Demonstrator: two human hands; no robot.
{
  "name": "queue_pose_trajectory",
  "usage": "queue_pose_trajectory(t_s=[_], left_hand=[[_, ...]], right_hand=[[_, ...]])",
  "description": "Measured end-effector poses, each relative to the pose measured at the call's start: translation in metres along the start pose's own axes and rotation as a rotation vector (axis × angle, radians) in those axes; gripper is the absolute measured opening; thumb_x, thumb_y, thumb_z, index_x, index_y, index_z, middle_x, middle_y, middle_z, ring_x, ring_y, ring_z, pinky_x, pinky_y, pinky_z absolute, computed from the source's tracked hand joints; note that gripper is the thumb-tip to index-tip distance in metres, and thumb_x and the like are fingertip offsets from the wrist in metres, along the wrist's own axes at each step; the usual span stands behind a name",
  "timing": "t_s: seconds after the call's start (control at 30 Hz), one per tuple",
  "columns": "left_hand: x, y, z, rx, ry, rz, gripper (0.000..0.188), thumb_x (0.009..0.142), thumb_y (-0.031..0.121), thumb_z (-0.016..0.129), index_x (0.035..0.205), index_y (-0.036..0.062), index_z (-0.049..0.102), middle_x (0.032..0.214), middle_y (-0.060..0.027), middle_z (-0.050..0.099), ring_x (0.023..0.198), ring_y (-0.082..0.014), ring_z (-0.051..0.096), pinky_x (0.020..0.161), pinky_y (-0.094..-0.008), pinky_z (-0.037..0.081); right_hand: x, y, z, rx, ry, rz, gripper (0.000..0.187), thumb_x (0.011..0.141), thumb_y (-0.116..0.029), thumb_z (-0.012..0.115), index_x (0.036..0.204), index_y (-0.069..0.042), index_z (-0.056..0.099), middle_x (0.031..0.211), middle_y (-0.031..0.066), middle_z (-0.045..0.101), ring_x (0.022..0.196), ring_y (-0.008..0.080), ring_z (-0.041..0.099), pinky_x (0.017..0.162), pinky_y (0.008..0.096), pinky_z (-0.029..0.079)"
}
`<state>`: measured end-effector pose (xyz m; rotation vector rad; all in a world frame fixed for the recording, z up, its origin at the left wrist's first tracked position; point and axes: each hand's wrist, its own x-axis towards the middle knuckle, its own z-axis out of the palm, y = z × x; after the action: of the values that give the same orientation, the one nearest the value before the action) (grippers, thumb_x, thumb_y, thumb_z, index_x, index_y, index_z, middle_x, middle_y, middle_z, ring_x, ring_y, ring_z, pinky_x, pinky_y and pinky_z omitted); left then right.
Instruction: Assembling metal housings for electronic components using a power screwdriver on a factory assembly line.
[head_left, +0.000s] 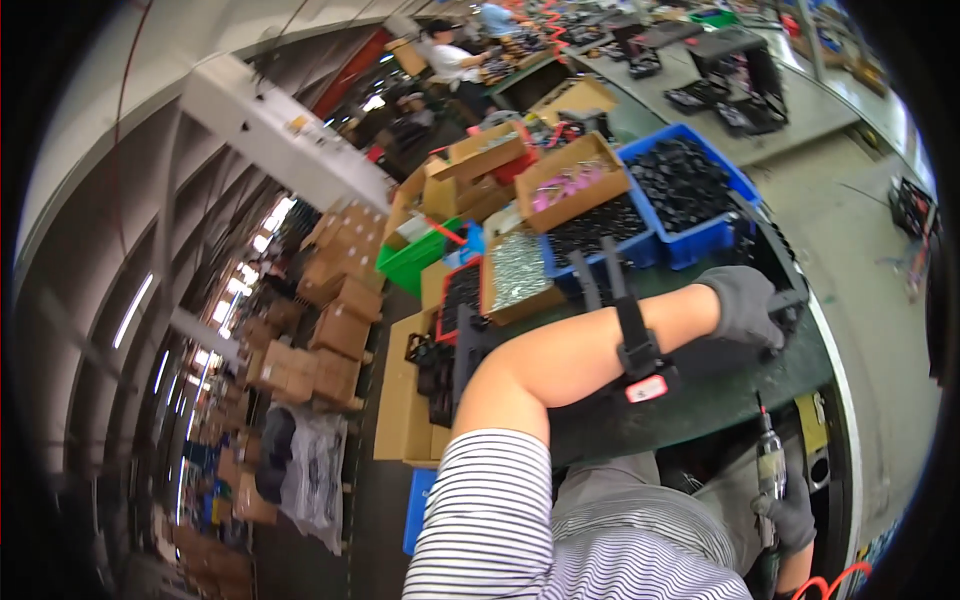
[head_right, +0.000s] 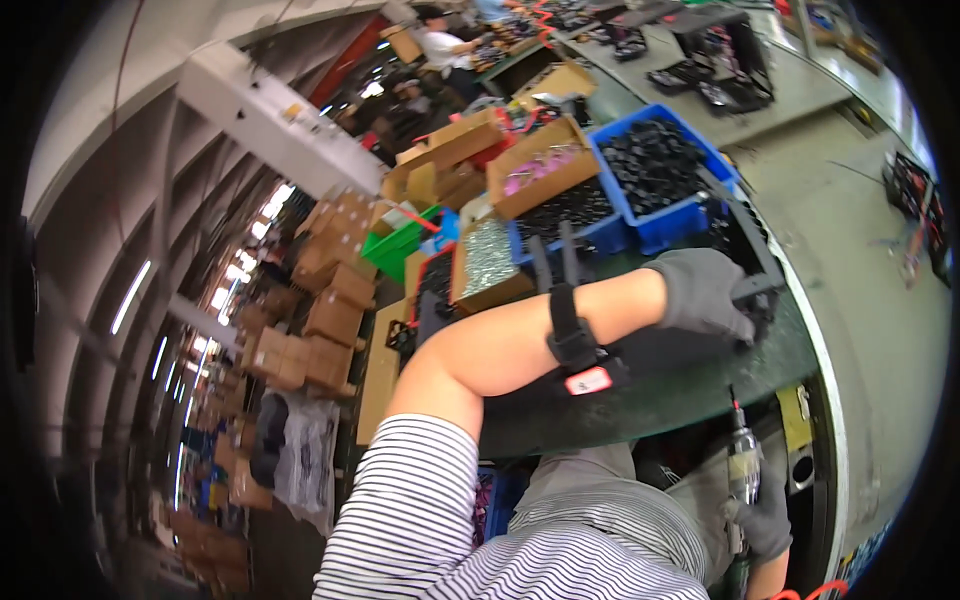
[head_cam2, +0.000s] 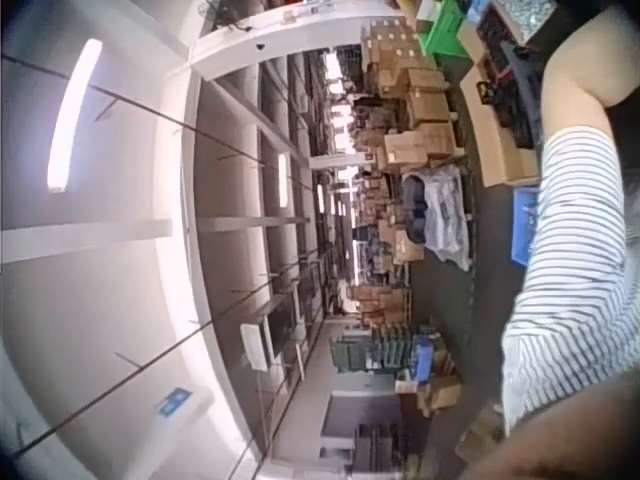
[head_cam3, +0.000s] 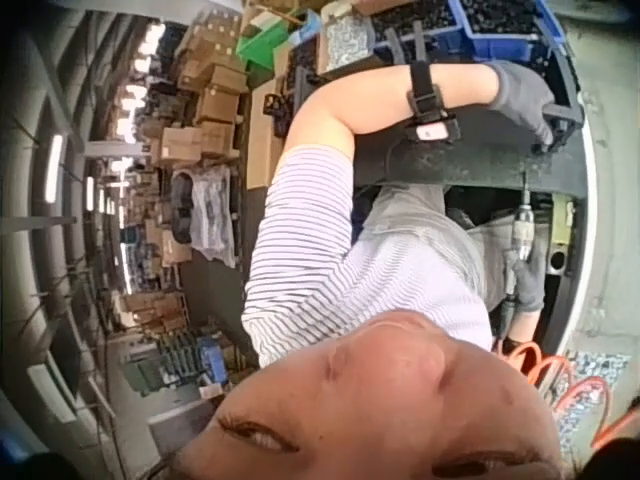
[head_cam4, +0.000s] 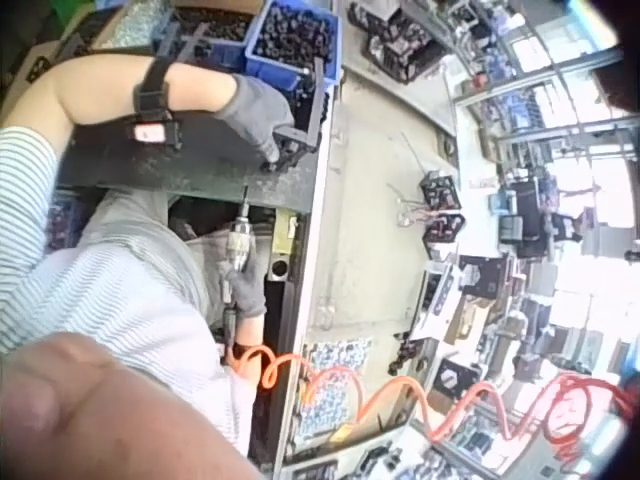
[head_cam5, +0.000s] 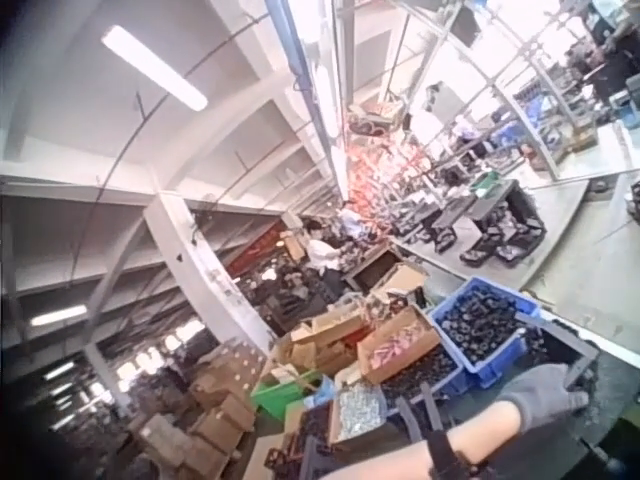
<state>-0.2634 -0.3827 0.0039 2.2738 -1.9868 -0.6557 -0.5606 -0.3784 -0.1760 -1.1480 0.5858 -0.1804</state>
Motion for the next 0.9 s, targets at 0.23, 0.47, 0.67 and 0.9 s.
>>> queue_pose_trajectory(t_s=[0.23, 0.47, 0.67, 0.9], left_hand=[[-0.07, -0.003, 0.026, -0.634, 0.141, 0.195, 0.033, 0.08, 0.033, 0.062, 0.092, 0.0026, 0.063, 0.083, -0.0122, 0.064, 0.067, -0.0225, 0.061, 0.064, -0.031, 0.048], [-0.107, -0.035, 0.141, -2.042, -0.093, -0.613, 0.017, 0.089, 0.016, 0.047, 0.1, 0.0057, 0.055, 0.07, 0.0008, 0.052, 0.051, -0.005, 0.044, 0.04, -0.0185, 0.036], [-0.116, -0.057, 0.169, -2.067, -0.103, -0.531, 0.021, 0.09, 0.013, 0.044, 0.105, 0.0062, 0.056, 0.07, 0.0004, 0.052, 0.05, -0.0045, 0.044, 0.037, -0.0173, 0.035], [-0.115, -0.059, 0.177, -2.079, -0.019, -0.513, 0.023, 0.092, 0.014, 0.043, 0.112, 0.0059, 0.052, 0.072, -0.0007, 0.053, 0.051, -0.0046, 0.044, 0.036, -0.0172, 0.034]], right_hand=[[-0.004, 0.006, 0.002, 0.108, 0.069, 0.103, 0.089, 0.051, -0.025, 0.077, 0.127, 0.003, 0.041, 0.083, 0.003, 0.05, 0.067, 0.0114, 0.05, 0.057, 0.0232, 0.044], [-0.009, -0.023, 0.014, -0.065, -0.083, 0.042, 0.04, 0.078, -0.019, 0.066, 0.111, -0.001, 0.051, 0.075, -0.0007, 0.052, 0.061, 0.0078, 0.048, 0.052, 0.0194, 0.039], [-0.014, -0.028, 0.023, -0.051, -0.013, 0.159, 0.035, 0.079, -0.011, 0.063, 0.11, -0.002, 0.048, 0.074, 0.0004, 0.053, 0.058, 0.007, 0.048, 0.05, 0.0179, 0.039], [-0.007, -0.018, 0.037, 0.042, 0.195, 0.053, 0.083, 0.052, -0.026, 0.074, 0.122, 0.004, 0.043, 0.069, 0.0021, 0.051, 0.047, 0.0106, 0.049, 0.04, 0.0212, 0.042]])
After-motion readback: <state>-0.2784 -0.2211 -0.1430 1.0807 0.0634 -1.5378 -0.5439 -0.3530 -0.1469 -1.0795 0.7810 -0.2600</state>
